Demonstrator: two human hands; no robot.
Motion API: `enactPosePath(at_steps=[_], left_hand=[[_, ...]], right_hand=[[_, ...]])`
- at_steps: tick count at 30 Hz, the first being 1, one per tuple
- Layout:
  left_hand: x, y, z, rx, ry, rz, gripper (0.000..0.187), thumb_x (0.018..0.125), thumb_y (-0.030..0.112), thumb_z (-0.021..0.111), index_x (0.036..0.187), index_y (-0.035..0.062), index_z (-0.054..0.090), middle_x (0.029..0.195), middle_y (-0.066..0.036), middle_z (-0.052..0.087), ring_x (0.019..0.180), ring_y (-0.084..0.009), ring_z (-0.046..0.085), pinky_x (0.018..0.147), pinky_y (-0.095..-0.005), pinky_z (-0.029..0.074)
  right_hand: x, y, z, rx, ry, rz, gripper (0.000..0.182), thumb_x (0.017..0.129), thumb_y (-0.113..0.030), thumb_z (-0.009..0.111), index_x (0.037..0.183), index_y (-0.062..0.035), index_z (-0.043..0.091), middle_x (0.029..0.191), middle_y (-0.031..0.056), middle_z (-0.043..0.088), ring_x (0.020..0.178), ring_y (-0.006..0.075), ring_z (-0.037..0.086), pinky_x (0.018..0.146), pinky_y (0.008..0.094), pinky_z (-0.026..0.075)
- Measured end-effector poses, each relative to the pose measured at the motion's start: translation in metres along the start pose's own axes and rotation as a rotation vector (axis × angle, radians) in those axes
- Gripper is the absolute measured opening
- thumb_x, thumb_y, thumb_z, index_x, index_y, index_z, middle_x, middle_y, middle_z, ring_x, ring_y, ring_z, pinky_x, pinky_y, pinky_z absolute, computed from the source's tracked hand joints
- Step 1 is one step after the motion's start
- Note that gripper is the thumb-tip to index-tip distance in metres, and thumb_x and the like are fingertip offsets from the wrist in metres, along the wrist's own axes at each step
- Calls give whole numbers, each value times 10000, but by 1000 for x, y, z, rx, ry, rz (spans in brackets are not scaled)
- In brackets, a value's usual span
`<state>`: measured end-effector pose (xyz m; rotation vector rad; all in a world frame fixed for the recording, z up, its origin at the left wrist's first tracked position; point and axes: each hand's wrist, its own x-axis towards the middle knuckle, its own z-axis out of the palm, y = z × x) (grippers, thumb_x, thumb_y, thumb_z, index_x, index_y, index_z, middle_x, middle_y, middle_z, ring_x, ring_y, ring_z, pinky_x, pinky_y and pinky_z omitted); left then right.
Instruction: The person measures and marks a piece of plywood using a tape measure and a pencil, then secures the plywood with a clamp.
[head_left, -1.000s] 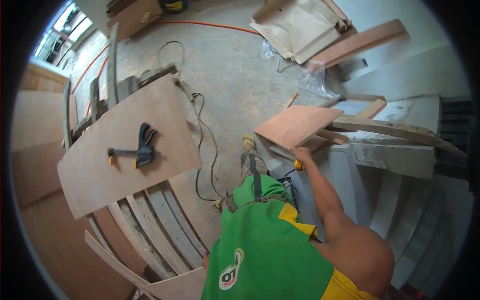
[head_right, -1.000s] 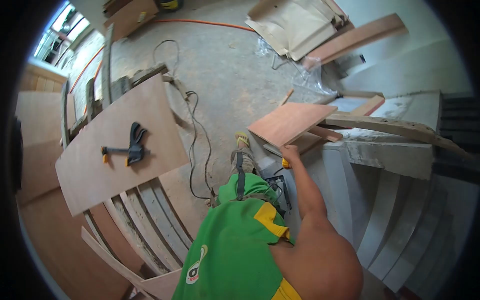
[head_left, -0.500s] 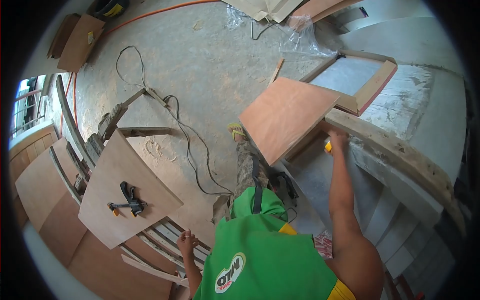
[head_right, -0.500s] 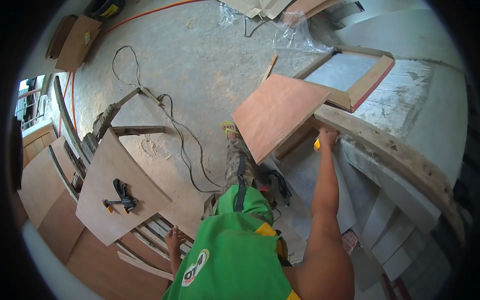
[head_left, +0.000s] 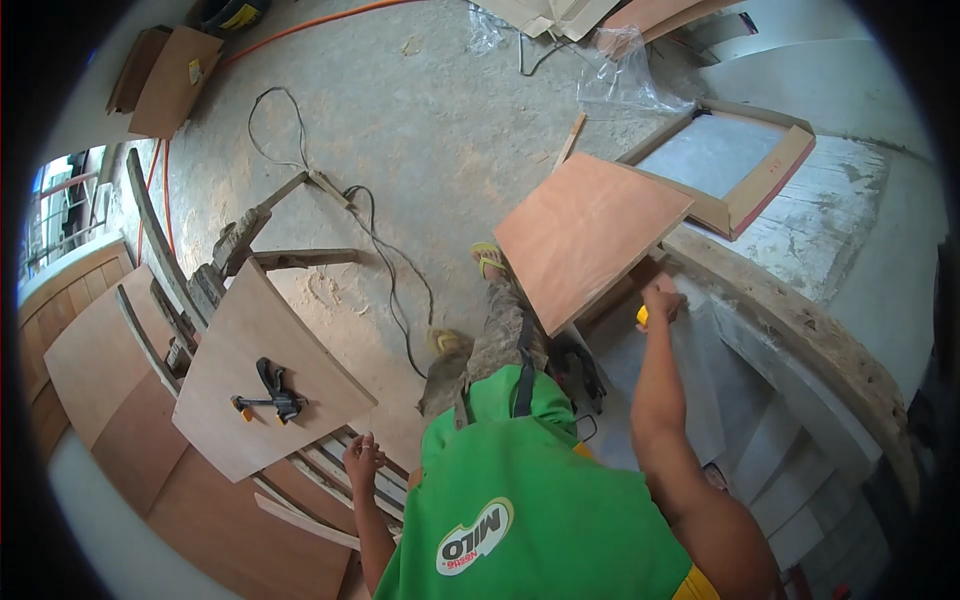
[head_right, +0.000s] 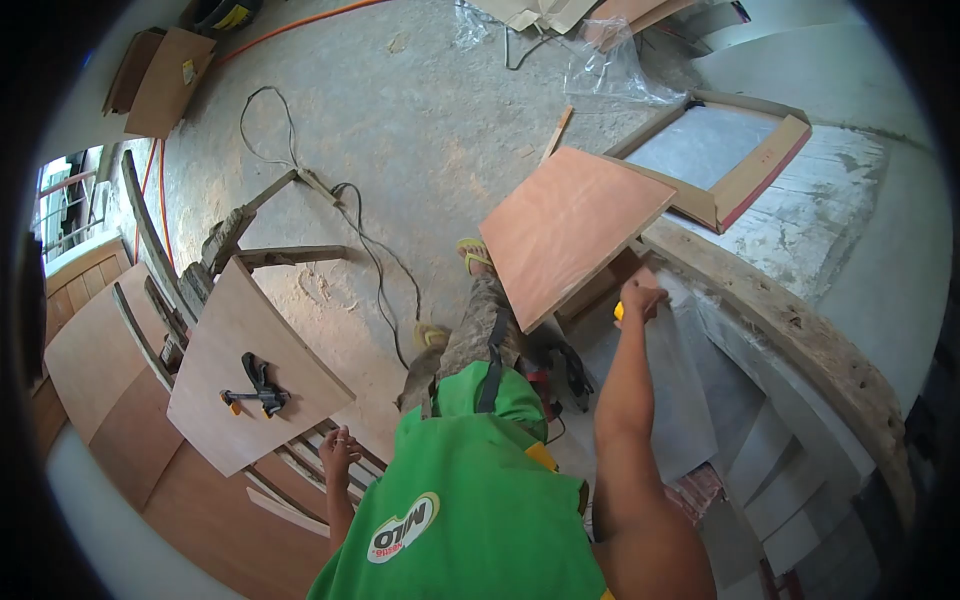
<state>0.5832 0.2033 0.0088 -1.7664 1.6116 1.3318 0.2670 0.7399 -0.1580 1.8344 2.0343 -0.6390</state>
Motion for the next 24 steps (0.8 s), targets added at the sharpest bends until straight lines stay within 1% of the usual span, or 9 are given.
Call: enactPosePath(at_steps=[3,5,7,9,13,14,18,23,24], left_hand=[[7,3,3,3,58,65,355,894,278,624,1010,-55,583,729,-65,579,550,-113,576,462,-222,452],[12,9,0,-11,59,120,356,895,275,624,1012,-59,584,734,-68,582,555,-114,577,466,-223,454],[25,10,-6,-25,48,187,357,895,272,624,1013,-62,584,739,-71,585,560,-114,579,470,-223,456],[46,13,-8,-28,-9,273,361,899,295,624,1034,-38,589,772,-68,589,586,-121,592,496,-225,477],[67,34,-9,55,-59,468,305,912,253,602,987,-43,604,740,-49,589,600,-109,585,506,-222,466],[69,41,-10,51,-55,501,334,894,269,619,980,-53,608,717,-50,599,609,-105,586,534,-239,470],[86,57,-7,-22,-100,575,323,893,268,618,969,-45,618,721,-49,604,612,-109,588,544,-243,475],[95,77,14,43,-176,783,302,894,251,614,953,-44,624,711,-49,608,612,-104,580,545,-232,458],[93,83,20,37,-186,790,302,894,251,614,953,-44,624,711,-49,608,612,-104,580,545,-232,458]], right_hand=[[-6,33,28,0,25,-147,679,757,-223,695,1261,-51,275,1193,241,498,960,422,576,679,592,520],[-52,20,19,417,-46,79,637,762,-204,685,1259,-67,310,1120,228,524,898,412,579,694,593,512],[-23,37,29,471,-132,129,476,809,-234,638,1173,-68,380,985,180,538,816,336,572,603,550,510],[-16,44,22,380,-570,144,412,827,-266,617,1129,-72,416,973,179,530,785,328,562,597,556,494],[-37,57,-7,565,-408,249,460,812,-259,585,1175,-40,408,1049,209,523,832,371,566,621,565,484],[-54,62,-24,546,-273,164,436,813,-277,557,1144,-4,480,1032,229,566,790,363,584,645,548,496],[-83,100,-119,-126,62,-779,369,789,-276,536,791,87,604,692,212,622,643,276,620,657,396,494],[-185,120,-281,-60,11,-838,294,802,-197,551,807,93,600,618,120,565,637,152,567,632,365,458],[-236,117,-316,-18,-24,-833,291,826,-213,577,875,71,614,763,106,605,758,170,588,723,342,465]])
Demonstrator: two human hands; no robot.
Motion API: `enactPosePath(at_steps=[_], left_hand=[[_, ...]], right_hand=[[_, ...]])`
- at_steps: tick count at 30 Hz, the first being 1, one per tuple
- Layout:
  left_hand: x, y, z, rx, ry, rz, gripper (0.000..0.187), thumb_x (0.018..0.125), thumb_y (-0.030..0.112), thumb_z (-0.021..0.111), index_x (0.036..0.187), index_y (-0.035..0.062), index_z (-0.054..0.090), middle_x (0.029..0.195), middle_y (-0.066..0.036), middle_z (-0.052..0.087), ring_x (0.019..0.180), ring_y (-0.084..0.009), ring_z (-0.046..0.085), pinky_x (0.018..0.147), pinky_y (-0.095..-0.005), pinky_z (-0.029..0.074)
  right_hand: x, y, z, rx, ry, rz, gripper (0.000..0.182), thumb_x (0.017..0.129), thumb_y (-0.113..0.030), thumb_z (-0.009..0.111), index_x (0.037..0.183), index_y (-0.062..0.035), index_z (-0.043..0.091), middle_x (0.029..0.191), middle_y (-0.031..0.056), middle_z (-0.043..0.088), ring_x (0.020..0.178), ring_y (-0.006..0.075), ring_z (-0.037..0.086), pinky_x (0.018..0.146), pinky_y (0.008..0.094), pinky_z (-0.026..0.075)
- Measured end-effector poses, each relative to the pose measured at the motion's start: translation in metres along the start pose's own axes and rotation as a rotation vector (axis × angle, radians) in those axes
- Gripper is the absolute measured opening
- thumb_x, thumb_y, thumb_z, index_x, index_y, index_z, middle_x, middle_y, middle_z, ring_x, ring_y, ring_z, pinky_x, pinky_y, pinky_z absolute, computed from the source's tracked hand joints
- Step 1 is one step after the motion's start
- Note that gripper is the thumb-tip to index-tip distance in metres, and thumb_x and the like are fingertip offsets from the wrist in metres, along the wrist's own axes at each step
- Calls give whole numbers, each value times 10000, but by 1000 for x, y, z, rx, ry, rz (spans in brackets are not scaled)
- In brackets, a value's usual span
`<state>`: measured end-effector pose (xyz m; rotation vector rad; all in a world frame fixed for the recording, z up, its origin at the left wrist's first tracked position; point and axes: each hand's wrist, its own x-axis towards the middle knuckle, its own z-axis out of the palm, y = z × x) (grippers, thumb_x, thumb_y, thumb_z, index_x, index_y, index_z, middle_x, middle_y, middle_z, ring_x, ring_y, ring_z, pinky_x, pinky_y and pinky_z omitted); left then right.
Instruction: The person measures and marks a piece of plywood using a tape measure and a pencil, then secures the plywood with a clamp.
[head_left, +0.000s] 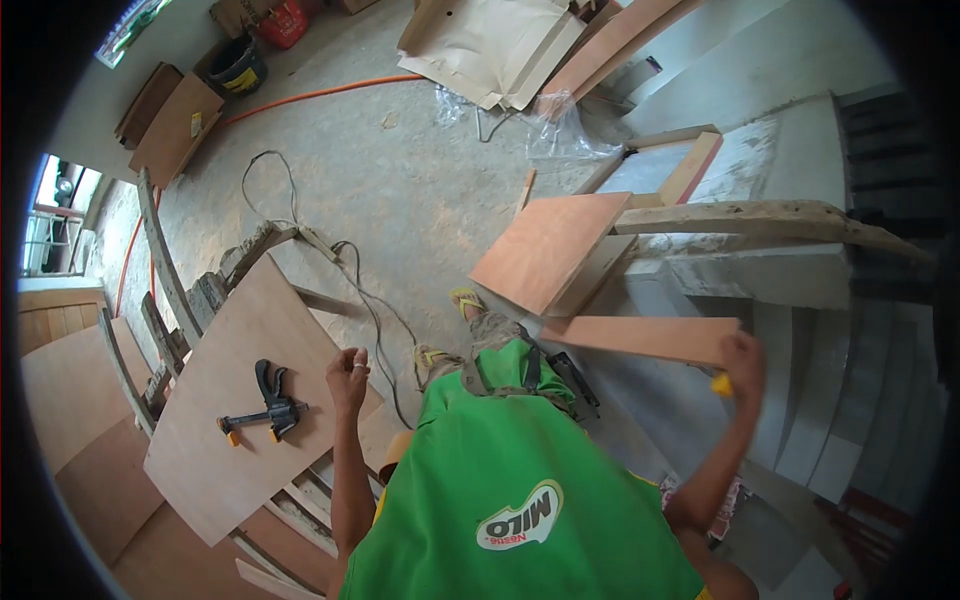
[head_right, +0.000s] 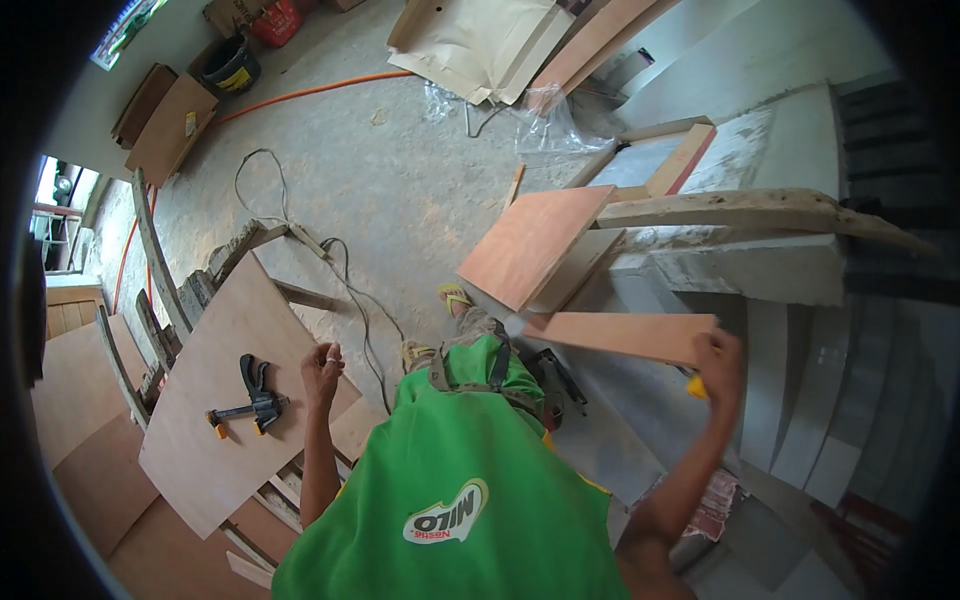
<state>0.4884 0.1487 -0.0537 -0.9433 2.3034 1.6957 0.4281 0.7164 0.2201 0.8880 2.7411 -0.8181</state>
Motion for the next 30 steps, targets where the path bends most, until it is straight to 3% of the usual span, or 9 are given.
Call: enactPosePath(at_steps=[2,4,6,8,13,17,21,25,30], left_hand=[[4,12,16,-100,-77,19,281,907,233,592,961,-41,613,744,-35,587,626,-100,573,540,-230,459],[4,26,39,-188,-138,32,275,907,231,591,968,-35,620,735,-31,584,621,-96,569,538,-232,455],[16,10,68,-34,-165,227,286,897,232,603,983,-39,639,756,-58,630,601,-106,565,542,-255,463],[9,22,92,17,-193,317,305,893,231,611,982,-59,641,765,-96,652,586,-111,574,558,-277,480],[-30,70,98,99,-560,304,413,872,399,620,945,-3,683,812,-159,669,763,-237,630,712,-381,476],[-52,59,78,-108,-584,281,495,856,384,652,1154,-6,587,932,-173,656,862,-242,631,785,-360,493],[-72,81,36,-757,-377,313,784,814,375,709,1402,23,327,1203,-196,548,1016,-258,591,887,-376,478],[-68,107,-31,-1286,-94,650,938,773,477,724,1438,67,206,1281,-164,491,1035,-273,580,894,-406,485],[-48,74,-91,-1717,440,863,517,964,404,466,1357,125,277,1260,-118,518,1096,-281,565,888,-459,498]], right_hand=[[-38,10,-61,-81,198,-87,428,846,-264,661,1168,-7,546,1091,113,552,1017,165,528,881,318,431],[-85,-16,-121,-52,190,-249,417,859,-205,648,1209,-19,518,1153,123,543,1074,205,517,940,357,406],[-113,-15,-194,-549,273,-593,413,878,-210,581,1221,9,514,1240,147,509,1151,286,484,1006,382,358],[-127,-29,-238,-427,481,-647,499,886,-369,520,1231,-9,510,1223,192,513,1124,298,508,982,412,379],[-161,-137,-231,-295,1101,-1164,480,894,-373,528,1209,-11,509,1178,172,526,1076,279,532,919,405,418],[-131,-193,-188,43,1096,-1441,466,901,-376,535,1191,-12,508,1142,156,537,1037,264,550,870,400,449],[-61,-254,-94,443,565,-1597,454,908,-379,542,1174,-13,508,1107,140,547,998,248,569,820,394,480],[-20,-325,65,731,-387,-1464,442,915,-382,548,1156,-14,507,1071,124,558,959,233,588,770,389,511],[-58,-373,257,560,-1438,-1121,429,923,-386,557,1134,-16,506,1026,104,571,911,213,612,708,382,549]])
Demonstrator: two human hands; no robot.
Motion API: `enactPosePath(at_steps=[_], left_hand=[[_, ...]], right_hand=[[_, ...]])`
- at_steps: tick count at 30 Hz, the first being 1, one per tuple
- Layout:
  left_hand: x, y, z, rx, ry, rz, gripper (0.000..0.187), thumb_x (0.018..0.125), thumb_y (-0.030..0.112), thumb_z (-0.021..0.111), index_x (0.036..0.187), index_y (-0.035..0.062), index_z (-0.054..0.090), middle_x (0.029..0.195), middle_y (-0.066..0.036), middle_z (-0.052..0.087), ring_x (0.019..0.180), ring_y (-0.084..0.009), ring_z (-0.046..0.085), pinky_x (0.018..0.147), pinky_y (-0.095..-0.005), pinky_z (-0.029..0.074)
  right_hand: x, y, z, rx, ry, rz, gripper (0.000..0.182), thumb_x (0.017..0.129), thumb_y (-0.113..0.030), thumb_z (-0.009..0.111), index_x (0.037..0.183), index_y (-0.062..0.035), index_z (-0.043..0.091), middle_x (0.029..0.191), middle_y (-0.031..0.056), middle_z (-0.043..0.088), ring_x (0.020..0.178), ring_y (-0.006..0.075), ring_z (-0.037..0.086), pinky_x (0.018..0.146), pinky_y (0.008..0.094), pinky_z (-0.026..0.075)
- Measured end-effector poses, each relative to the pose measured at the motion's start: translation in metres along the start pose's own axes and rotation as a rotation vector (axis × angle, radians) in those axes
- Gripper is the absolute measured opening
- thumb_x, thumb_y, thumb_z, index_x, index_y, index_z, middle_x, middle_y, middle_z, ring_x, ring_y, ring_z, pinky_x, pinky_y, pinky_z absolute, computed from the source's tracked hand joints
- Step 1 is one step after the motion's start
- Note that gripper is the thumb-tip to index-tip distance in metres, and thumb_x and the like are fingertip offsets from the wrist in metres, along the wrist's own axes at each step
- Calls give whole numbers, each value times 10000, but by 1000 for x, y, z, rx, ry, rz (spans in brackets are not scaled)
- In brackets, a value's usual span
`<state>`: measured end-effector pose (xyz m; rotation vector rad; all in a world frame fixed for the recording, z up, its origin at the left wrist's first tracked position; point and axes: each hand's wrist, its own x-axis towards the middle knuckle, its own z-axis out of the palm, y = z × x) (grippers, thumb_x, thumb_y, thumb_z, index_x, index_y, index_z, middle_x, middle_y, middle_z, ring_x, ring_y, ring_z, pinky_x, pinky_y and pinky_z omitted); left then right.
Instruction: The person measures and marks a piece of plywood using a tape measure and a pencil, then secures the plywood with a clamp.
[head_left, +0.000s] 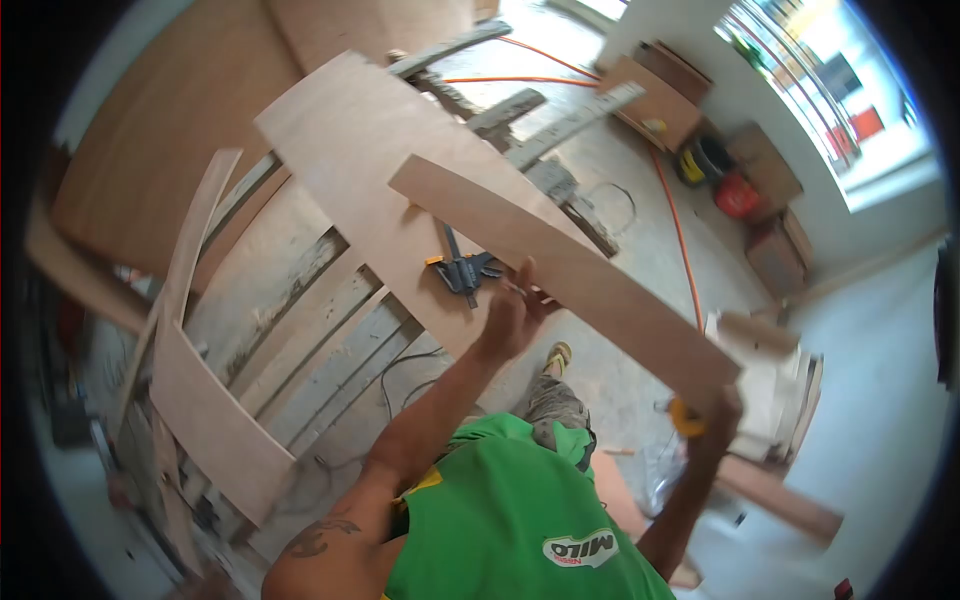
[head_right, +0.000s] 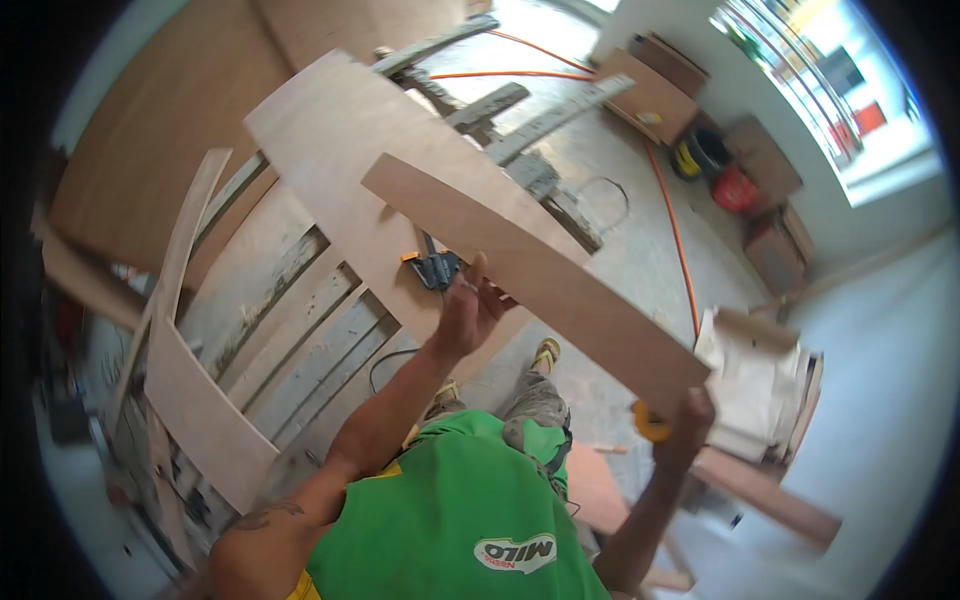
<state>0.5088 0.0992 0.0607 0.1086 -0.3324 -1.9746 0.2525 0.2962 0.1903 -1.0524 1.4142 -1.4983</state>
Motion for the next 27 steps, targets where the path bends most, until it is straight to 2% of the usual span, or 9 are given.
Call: enactPosePath(at_steps=[1,2,6,7,11,14,20,23,27], left_hand=[[8,19,-2,124,151,-9,386,1004,307,394,1326,105,331,1244,-107,541,1125,-261,556,911,-470,484],[13,31,-15,164,206,10,384,996,357,397,1287,108,404,1222,-82,571,1099,-252,575,922,-440,480],[36,55,-38,211,521,50,513,982,500,324,1276,104,464,1180,-59,607,1060,-239,593,932,-394,472],[42,54,-42,204,549,92,513,982,500,324,1276,104,464,1180,-59,607,1060,-239,593,932,-394,472],[65,45,-69,264,586,273,759,922,666,205,1384,86,370,1286,-78,527,1190,-202,484,1008,-364,399],[69,35,-54,30,415,286,1040,755,862,137,1387,75,389,1306,-103,514,1178,-262,491,1006,-415,389],[71,0,-37,60,232,380,993,804,818,168,1381,39,383,1270,-129,535,1144,-273,523,1002,-437,407],[78,-16,-22,417,563,466,887,879,727,209,1396,18,341,1240,-162,543,1107,-293,560,994,-448,435],[82,-26,0,353,450,528,718,967,528,319,1441,4,185,1222,-186,545,1092,-289,583,973,-440,468]], right_hand=[[15,22,5,54,-106,101,427,925,-387,558,1130,-16,506,1017,100,574,901,209,616,695,381,557],[21,62,4,135,54,184,492,879,-434,619,1107,-10,521,956,87,599,786,182,630,666,372,565],[62,83,43,26,-346,451,237,733,-189,604,806,36,609,632,110,588,470,197,573,449,309,497],[68,95,46,162,-435,518,205,770,-196,635,772,6,600,656,52,585,508,113,537,456,259,444],[115,66,83,167,-753,610,161,795,-145,596,812,16,593,689,61,590,568,124,549,487,264,438],[147,47,98,228,-822,736,228,810,-175,603,891,38,587,737,91,611,599,172,594,516,304,492],[193,41,102,260,-986,676,227,859,-177,600,919,42,599,739,100,623,636,160,606,558,276,486],[210,36,99,261,-1026,694,244,860,-180,611,934,52,601,756,103,628,646,168,619,569,286,500],[224,38,99,279,-1008,650,286,864,-212,633,956,57,601,781,110,632,669,185,640,576,300,522]])
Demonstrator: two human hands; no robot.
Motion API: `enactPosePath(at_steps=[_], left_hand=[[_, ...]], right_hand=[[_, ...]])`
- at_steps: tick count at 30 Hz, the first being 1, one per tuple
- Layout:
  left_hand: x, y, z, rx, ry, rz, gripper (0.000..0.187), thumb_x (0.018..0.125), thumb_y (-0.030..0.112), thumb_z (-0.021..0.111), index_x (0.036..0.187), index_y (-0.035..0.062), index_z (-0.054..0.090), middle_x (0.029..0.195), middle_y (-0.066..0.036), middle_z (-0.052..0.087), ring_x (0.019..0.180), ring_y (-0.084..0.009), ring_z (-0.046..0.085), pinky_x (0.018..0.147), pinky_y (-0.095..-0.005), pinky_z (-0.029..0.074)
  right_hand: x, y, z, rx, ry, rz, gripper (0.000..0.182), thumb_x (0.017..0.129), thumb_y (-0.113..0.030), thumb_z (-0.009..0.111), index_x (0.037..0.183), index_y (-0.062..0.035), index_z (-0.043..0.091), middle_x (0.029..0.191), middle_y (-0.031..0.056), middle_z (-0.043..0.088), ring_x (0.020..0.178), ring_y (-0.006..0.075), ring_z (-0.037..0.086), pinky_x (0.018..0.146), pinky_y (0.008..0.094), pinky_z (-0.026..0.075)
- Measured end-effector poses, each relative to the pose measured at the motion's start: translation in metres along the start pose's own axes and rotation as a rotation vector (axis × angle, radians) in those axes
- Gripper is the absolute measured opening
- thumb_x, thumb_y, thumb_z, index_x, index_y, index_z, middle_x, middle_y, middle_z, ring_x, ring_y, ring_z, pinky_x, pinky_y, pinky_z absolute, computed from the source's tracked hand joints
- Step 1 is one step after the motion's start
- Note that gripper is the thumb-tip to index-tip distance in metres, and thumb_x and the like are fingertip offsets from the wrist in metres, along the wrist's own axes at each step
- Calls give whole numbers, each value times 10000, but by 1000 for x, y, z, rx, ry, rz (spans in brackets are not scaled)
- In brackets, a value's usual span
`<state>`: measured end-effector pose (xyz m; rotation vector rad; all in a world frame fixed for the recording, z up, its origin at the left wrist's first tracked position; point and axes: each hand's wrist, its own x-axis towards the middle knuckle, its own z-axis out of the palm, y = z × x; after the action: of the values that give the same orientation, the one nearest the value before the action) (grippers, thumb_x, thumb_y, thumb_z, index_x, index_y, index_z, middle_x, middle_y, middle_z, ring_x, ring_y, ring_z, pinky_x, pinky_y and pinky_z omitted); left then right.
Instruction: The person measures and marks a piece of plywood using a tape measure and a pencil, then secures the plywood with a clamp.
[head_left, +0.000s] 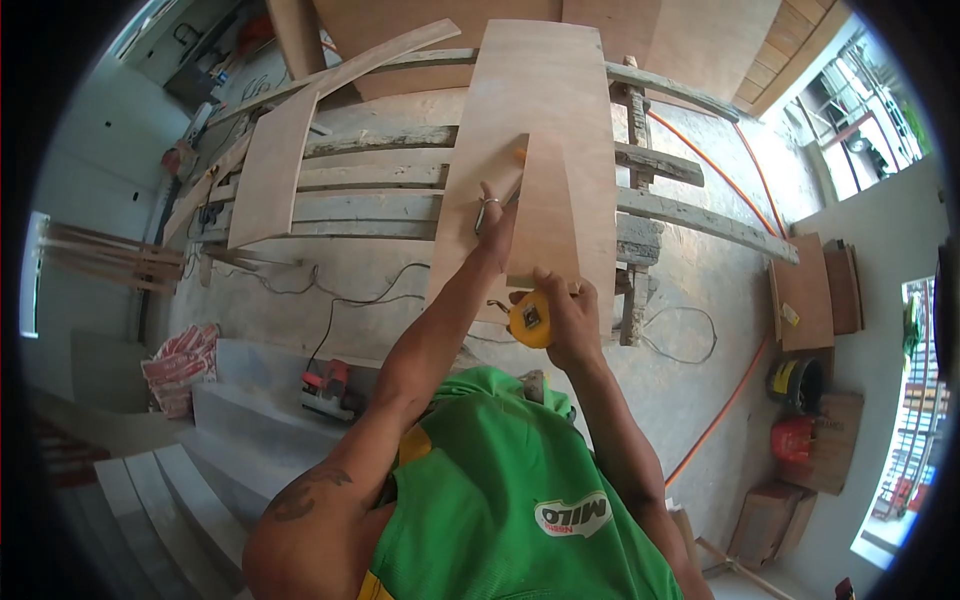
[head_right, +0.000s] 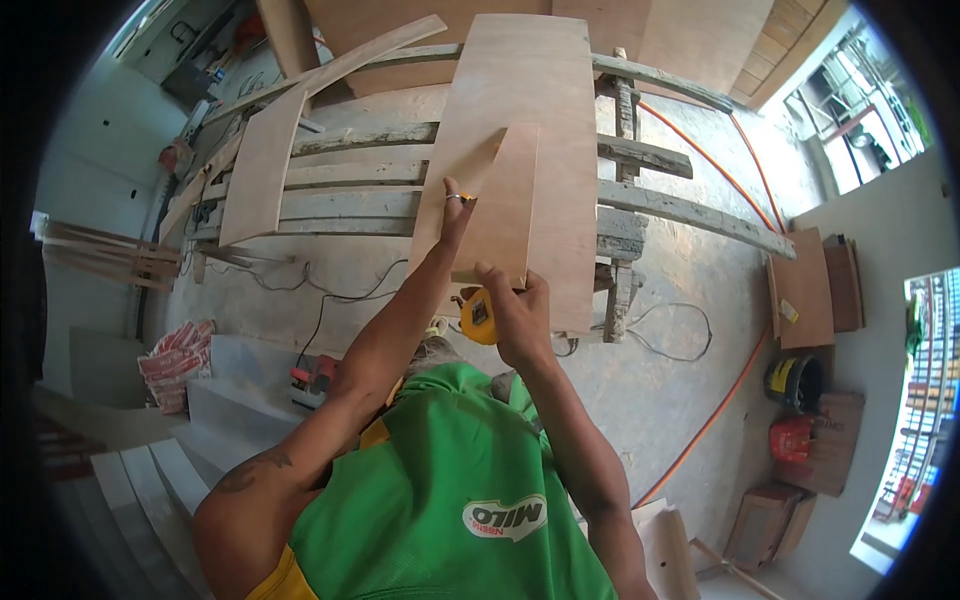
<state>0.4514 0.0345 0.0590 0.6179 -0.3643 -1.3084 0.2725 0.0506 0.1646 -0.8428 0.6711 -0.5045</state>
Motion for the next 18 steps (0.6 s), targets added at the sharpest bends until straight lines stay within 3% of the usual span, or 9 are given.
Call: enactPosePath(at_steps=[3,6,9,10,12,18], left_hand=[[13,-2,-3,191,151,41,713,981,359,424,1454,11,19,1226,-190,543,1110,-273,578,943,-419,493],[23,-3,-2,1,128,-17,780,960,229,487,1446,32,-91,1229,-195,541,1109,-264,580,929,-412,503],[26,-4,19,43,134,8,639,997,352,378,1463,45,67,1244,-182,541,1119,-275,572,974,-432,465],[24,-1,28,107,132,-16,700,917,555,188,1405,55,250,1226,-182,553,1094,-300,579,952,-448,474],[24,5,39,171,121,-29,961,838,757,-1,1346,66,433,1207,-182,565,1068,-326,585,930,-463,483],[11,15,77,251,83,29,986,795,818,57,1362,100,424,1233,-155,556,1091,-318,577,913,-474,490]], right_hand=[[4,-13,-3,-6,-25,-49,325,870,-247,644,972,57,593,800,123,634,682,194,647,573,304,528],[6,-22,-5,-3,-39,-73,358,877,-281,647,987,54,583,810,132,634,692,194,645,579,307,531],[11,-30,-9,-8,-42,-114,382,881,-309,646,995,49,576,805,132,630,694,189,637,589,312,532],[13,-31,-9,-3,-52,-139,391,881,-320,645,995,47,573,799,131,627,693,184,632,593,313,532],[17,-38,-9,-7,-44,-167,402,882,-331,645,991,51,576,803,128,626,685,180,629,590,312,531],[27,-50,-7,-11,-57,-213,434,885,-354,643,974,67,584,814,109,615,679,165,620,573,299,516]])
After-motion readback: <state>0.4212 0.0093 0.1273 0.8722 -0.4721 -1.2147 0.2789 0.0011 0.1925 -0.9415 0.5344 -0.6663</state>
